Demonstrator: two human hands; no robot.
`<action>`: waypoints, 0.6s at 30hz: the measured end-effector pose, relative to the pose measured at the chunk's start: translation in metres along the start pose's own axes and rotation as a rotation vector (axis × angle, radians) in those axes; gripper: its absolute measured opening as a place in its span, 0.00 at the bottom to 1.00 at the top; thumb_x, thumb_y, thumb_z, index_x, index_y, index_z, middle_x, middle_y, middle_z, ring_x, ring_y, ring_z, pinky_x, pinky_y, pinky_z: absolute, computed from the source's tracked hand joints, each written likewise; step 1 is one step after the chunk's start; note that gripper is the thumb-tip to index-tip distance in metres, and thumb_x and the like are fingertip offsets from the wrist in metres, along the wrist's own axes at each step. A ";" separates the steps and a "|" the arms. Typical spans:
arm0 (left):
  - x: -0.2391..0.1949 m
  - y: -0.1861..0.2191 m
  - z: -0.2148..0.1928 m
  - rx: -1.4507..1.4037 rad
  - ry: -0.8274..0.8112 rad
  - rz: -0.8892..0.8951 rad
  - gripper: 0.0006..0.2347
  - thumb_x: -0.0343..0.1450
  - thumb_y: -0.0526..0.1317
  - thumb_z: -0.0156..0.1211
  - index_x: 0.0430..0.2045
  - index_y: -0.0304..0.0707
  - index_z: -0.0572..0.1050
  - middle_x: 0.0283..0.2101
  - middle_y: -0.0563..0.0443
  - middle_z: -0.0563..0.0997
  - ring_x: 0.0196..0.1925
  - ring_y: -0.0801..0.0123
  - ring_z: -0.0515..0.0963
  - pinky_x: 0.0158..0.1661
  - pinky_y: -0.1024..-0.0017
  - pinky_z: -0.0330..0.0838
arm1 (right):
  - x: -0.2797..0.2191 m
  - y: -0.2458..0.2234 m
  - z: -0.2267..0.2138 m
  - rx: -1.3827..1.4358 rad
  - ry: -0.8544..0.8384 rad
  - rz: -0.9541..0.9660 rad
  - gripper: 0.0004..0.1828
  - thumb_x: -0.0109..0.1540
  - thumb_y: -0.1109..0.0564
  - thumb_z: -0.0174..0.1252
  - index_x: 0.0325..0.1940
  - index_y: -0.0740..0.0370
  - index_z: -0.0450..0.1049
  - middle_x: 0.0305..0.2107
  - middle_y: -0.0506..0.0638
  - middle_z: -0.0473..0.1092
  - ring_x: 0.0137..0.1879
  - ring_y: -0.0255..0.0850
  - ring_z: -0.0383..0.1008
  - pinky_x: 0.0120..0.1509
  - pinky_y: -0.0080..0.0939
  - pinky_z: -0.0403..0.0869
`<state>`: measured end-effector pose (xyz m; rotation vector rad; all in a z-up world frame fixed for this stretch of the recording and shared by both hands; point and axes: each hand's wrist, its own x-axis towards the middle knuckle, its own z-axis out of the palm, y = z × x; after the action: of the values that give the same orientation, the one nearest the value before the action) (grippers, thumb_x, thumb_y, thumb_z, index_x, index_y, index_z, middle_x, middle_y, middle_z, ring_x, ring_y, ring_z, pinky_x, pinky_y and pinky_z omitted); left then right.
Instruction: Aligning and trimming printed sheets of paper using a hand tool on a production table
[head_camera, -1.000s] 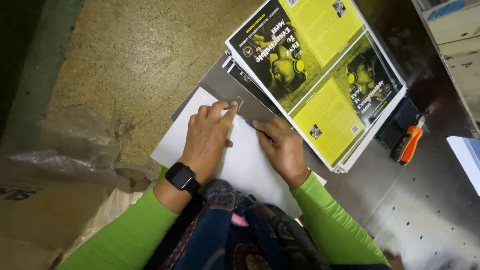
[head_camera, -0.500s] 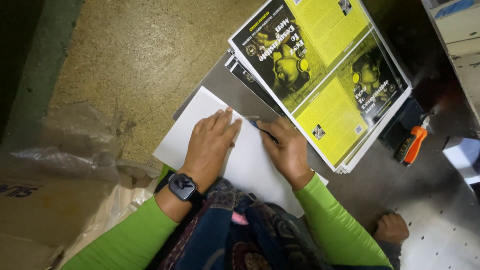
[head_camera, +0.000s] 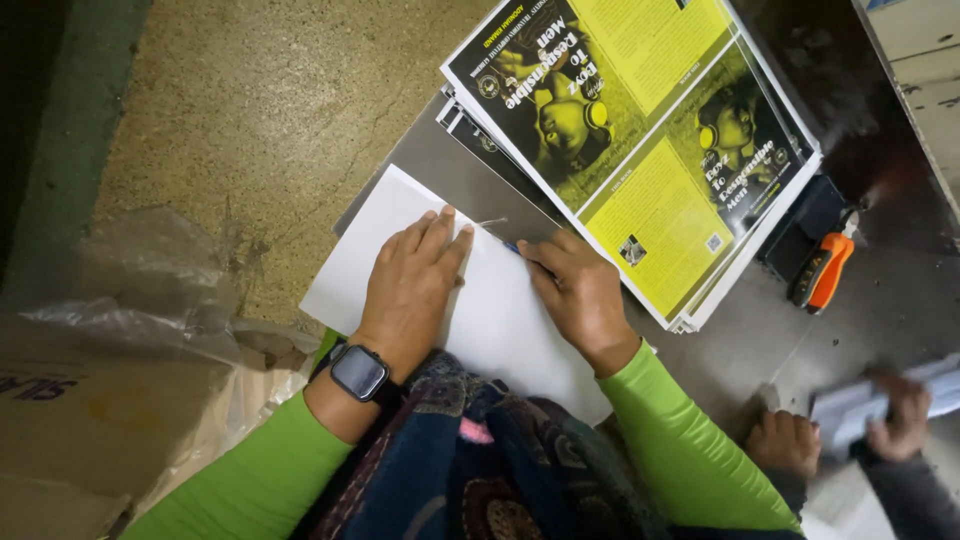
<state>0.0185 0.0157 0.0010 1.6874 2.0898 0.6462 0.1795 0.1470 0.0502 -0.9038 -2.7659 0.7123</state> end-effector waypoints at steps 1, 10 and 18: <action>0.000 0.003 -0.003 0.026 0.015 0.002 0.23 0.64 0.38 0.65 0.54 0.37 0.70 0.58 0.38 0.70 0.61 0.49 0.67 0.56 0.56 0.61 | -0.002 0.002 -0.002 0.003 -0.020 0.017 0.06 0.58 0.60 0.59 0.39 0.55 0.78 0.24 0.50 0.67 0.31 0.48 0.72 0.36 0.43 0.71; 0.003 0.033 0.010 0.215 0.033 -0.102 0.40 0.55 0.60 0.69 0.56 0.31 0.67 0.60 0.31 0.66 0.64 0.41 0.63 0.61 0.43 0.52 | -0.040 0.025 -0.027 -0.050 -0.108 0.136 0.06 0.59 0.61 0.58 0.39 0.55 0.78 0.25 0.50 0.68 0.33 0.48 0.73 0.38 0.43 0.72; -0.013 0.040 0.079 0.183 0.193 0.171 0.21 0.63 0.44 0.66 0.50 0.37 0.74 0.55 0.35 0.70 0.60 0.46 0.69 0.57 0.52 0.62 | -0.076 0.051 -0.047 -0.086 -0.097 0.165 0.05 0.58 0.60 0.59 0.37 0.55 0.78 0.24 0.49 0.67 0.31 0.48 0.73 0.37 0.43 0.72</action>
<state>0.0971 0.0196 -0.0416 1.9933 2.2110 0.7130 0.2806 0.1565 0.0675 -1.1557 -2.8505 0.6835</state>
